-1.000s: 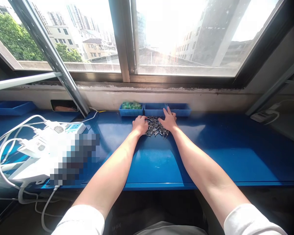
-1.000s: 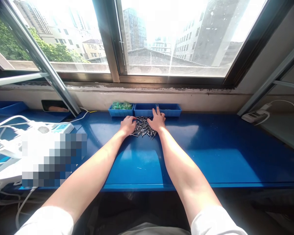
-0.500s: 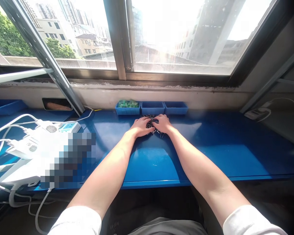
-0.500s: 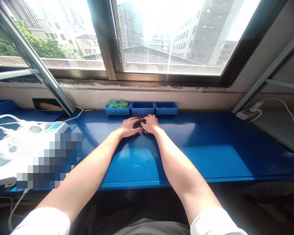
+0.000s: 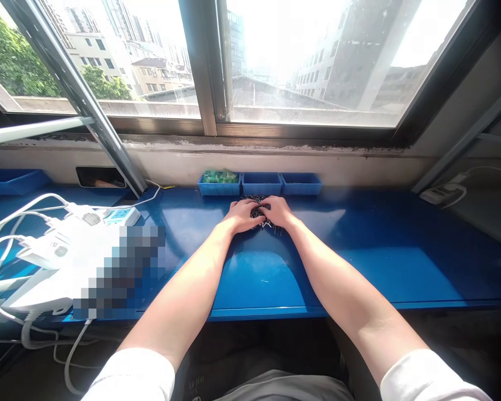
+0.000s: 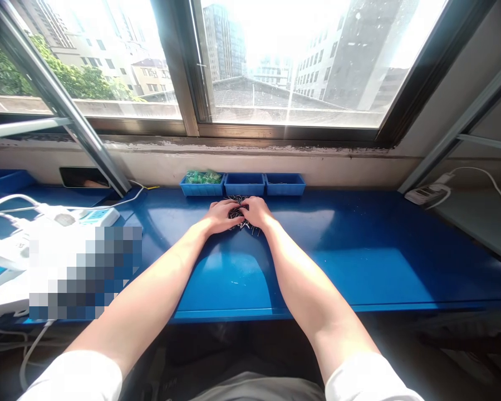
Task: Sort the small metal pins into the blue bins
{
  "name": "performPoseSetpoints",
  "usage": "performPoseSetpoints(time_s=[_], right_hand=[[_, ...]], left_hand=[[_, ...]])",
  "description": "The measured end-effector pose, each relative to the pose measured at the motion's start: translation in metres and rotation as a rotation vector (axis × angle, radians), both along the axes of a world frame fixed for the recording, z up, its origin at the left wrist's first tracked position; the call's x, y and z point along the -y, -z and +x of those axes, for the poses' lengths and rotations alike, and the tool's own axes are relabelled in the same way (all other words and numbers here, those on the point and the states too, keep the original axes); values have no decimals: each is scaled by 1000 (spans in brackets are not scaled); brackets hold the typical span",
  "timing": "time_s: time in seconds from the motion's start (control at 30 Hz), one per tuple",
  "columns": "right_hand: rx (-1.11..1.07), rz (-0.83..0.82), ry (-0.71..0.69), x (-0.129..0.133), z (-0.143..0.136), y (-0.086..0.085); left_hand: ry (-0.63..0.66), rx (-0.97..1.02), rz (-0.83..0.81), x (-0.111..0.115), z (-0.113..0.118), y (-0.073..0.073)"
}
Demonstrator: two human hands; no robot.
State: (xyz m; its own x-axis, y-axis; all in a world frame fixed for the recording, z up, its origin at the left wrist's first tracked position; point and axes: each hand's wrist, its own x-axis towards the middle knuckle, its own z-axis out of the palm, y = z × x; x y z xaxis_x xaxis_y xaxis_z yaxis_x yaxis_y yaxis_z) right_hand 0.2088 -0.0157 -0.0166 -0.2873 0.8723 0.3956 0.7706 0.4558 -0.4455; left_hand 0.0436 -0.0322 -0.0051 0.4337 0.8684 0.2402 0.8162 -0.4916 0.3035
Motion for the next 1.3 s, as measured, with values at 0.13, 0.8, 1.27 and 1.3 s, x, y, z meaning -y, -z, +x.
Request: performPoseSetpoints(time_s=[0.13,0.8,1.27,1.3], right_hand=[[-78,40,19,1,0,-1],[-1007,-244,-118,5,-5,-17],[-850,-223,-168,12,-8,-21],[-851,-237,-176,13,-8,-22]], left_hand=[[-16,14,-3,1,0,-1],[15,274,153,1,7,-5],[-134,278,133,2,5,-8],[-141,276,124,2,5,-9]])
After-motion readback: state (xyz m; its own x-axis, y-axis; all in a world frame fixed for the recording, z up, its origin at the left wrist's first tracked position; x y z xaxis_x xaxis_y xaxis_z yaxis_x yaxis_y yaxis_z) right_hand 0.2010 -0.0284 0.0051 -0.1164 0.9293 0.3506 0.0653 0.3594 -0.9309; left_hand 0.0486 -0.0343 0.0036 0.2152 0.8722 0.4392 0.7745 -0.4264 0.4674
